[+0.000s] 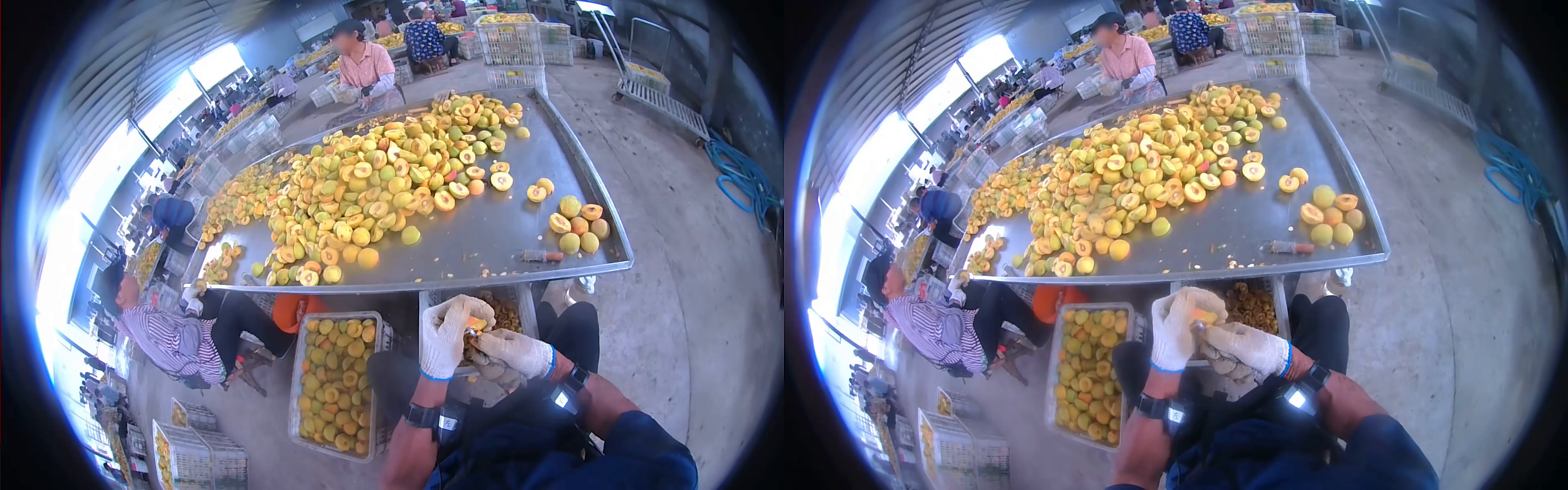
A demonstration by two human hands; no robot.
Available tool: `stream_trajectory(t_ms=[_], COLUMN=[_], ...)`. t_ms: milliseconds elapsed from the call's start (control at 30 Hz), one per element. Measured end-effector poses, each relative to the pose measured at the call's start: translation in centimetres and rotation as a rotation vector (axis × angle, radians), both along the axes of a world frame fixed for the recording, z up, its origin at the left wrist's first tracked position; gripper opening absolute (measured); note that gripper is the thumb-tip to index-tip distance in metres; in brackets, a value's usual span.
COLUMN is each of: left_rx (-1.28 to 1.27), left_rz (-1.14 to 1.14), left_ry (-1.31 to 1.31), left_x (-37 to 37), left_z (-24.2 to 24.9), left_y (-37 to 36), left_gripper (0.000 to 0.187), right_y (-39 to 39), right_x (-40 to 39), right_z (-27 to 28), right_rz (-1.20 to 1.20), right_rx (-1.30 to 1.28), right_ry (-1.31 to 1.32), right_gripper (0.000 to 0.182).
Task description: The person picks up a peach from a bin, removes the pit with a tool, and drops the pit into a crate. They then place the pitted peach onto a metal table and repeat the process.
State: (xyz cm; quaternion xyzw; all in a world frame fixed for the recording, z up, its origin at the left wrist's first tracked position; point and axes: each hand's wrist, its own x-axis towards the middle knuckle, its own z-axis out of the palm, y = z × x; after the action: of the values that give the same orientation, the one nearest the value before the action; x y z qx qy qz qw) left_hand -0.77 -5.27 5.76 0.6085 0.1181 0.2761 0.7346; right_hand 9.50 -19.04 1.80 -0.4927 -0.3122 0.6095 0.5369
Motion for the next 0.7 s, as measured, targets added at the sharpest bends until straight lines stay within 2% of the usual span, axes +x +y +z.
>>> stream_trajectory(t_ms=[33, 100, 133, 200, 367, 400, 500, 567, 600, 633, 700], left_rx=[0.001, -0.079, -0.091, 0.013, 0.279, 0.279, 0.244, 0.147, 0.035, 0.03, -0.049], left_rz=[0.002, 0.171, 0.239, 0.216, 0.079, 0.073, -0.052, -0.128, -0.093, -0.1, -0.167], left_ry=[-0.001, 0.157, 0.234, 0.185, 0.013, 0.017, 0.017, -0.001, 0.004, 0.005, -0.012], left_x=[0.1, 0.5, 0.9, 1.1, 1.2, 1.1, 0.7, 0.7, 0.6, 0.6, 0.5], left_z=[0.0, 0.4, 0.2, 0.5, 1.5, 1.6, 1.4, 1.2, 1.4, 1.2, 0.6], left_y=[-0.3, -0.9, -1.1, -1.2, -1.3, -1.1, -0.8, -0.8, -1.5, -1.5, -1.2], left_gripper=[0.051, 0.051, 0.052, 0.052, 0.053, 0.053, 0.046, 0.043, 0.043, 0.043, 0.047], right_y=[0.2, 0.3, 0.0, -0.5, -1.2, -1.4, -2.0, -2.3, -2.4, -2.3, -2.3], right_x=[0.0, -0.1, -0.1, 0.0, 0.5, 0.4, 0.6, 0.6, 0.7, 0.7, 0.3], right_z=[0.0, 0.3, 0.8, 3.1, 0.6, 0.9, 2.5, 2.5, 2.5, 2.5, 1.5], right_rz=[0.002, -0.007, -0.01, 0.008, 0.02, 0.024, 0.017, -0.015, -0.021, -0.021, -0.087], right_rx=[0.001, -0.006, -0.009, -0.067, 0.045, 0.039, -0.08, -0.092, -0.093, -0.091, -0.048], right_ry=[-0.001, -0.394, -0.391, -0.17, 0.094, 0.192, 0.24, 0.272, 0.309, 0.344, 0.292], right_gripper=[0.046, 0.047, 0.047, 0.046, 0.041, 0.04, 0.038, 0.037, 0.036, 0.036, 0.035])
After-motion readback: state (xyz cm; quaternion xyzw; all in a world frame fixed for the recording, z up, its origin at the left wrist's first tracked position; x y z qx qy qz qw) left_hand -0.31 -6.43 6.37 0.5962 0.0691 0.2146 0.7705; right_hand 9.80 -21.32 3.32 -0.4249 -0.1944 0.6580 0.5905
